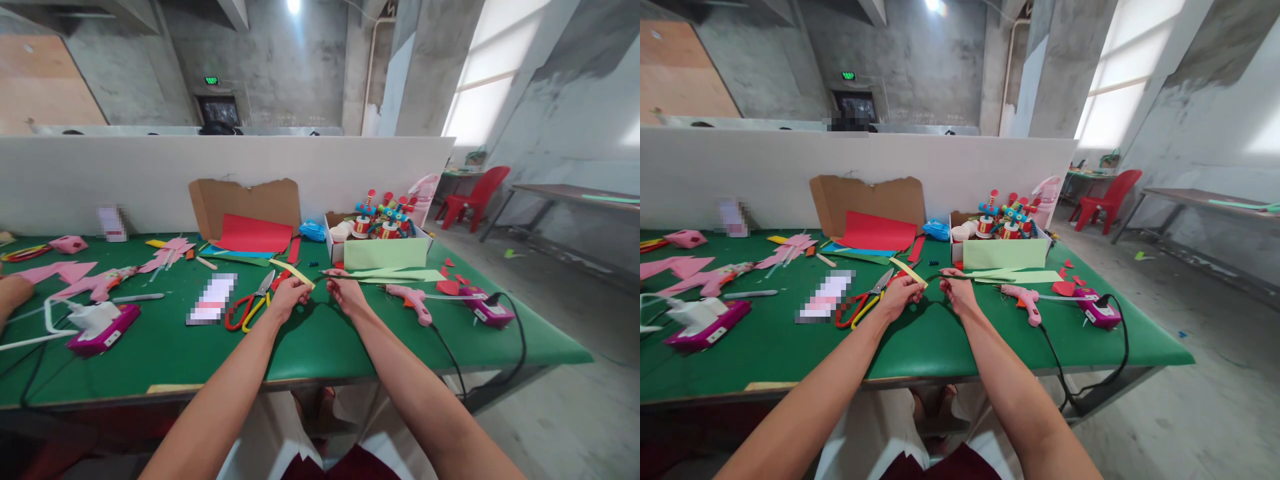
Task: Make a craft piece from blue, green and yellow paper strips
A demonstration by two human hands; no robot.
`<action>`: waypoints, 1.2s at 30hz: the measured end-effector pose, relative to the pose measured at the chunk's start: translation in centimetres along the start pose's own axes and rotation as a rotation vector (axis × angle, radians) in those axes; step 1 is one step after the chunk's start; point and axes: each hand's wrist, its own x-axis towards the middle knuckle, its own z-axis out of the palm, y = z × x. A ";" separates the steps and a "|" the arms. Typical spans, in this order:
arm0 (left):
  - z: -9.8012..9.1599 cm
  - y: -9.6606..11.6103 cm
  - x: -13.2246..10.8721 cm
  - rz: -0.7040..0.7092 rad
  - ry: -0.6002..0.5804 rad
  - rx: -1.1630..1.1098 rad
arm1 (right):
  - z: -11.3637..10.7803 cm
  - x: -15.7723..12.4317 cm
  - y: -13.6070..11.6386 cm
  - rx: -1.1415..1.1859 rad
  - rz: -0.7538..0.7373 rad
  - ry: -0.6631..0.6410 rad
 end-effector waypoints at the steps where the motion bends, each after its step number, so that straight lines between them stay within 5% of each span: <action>1: 0.0 0.0 -0.1 -0.012 0.001 -0.014 | 0.1 -0.2 0.2 -0.007 0.042 -0.036; 6: 0.0 0.1 -0.2 -0.041 -0.038 -0.040 | 0.8 -0.9 0.8 -0.107 0.068 -0.229; 16: 0.0 0.3 -0.4 -0.085 -0.115 -0.002 | -0.5 1.0 -0.2 0.028 0.010 0.071; 21: -0.1 0.4 -0.3 -0.094 -0.083 -0.044 | 0.3 0.0 0.2 -0.030 0.176 -0.113; 25: -0.2 0.2 -0.2 -0.089 -0.093 -0.038 | 0.3 -0.4 1.0 -0.192 0.110 -0.258; 36: 0.0 0.0 -0.2 -0.027 -0.078 -0.010 | 0.2 -0.1 1.2 -0.166 0.023 -0.212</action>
